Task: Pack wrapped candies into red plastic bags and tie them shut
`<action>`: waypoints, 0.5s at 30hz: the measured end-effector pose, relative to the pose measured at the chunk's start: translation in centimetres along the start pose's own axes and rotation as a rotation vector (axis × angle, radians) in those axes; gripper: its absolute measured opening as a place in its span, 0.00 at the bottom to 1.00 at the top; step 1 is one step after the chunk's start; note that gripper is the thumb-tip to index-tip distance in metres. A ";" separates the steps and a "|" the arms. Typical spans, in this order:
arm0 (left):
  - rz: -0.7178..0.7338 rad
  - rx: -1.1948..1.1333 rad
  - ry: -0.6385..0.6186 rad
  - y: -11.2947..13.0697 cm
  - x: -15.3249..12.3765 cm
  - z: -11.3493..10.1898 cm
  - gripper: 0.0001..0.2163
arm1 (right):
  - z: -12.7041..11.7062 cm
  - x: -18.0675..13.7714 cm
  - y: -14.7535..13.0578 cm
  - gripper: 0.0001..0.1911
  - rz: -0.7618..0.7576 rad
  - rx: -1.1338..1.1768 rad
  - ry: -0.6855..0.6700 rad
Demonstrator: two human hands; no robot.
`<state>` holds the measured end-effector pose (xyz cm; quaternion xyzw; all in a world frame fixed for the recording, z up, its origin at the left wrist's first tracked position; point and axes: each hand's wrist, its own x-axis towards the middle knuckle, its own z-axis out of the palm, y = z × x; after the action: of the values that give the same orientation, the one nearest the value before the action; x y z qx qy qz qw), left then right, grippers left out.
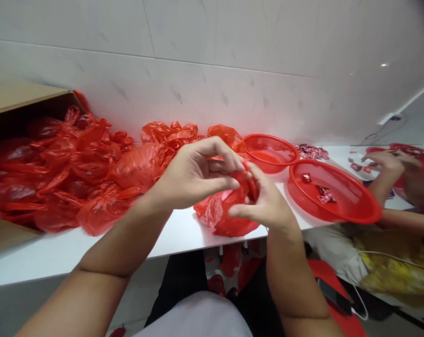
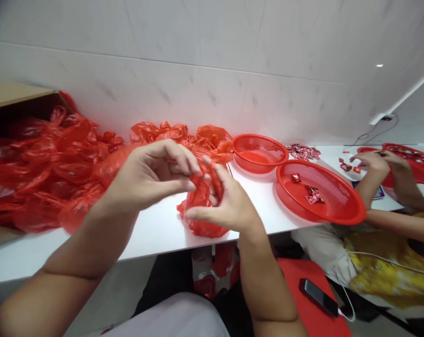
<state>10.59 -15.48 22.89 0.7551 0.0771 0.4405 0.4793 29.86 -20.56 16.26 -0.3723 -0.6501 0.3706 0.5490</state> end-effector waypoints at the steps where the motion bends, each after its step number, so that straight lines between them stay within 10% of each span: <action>1: 0.040 0.080 -0.058 0.2 0.4 0.8 0.08 | 0.5 0.4 -0.2 0.36 -0.005 -0.068 -0.035; 5: 0.223 0.359 -0.064 0.6 1.1 1.3 0.04 | 1.4 1.3 -0.3 0.09 -0.010 -0.148 -0.013; 10: 0.014 0.429 0.016 -2.3 -0.3 -0.9 0.11 | 0.7 0.5 1.1 0.20 0.114 0.046 0.206; 15: -0.180 0.301 -0.056 -4.8 -1.5 -1.4 0.08 | 0.6 0.0 2.6 0.24 0.279 0.165 0.140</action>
<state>10.11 -12.87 18.40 0.8204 0.1963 0.3582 0.4002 29.46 -19.48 13.84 -0.4373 -0.5196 0.4684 0.5651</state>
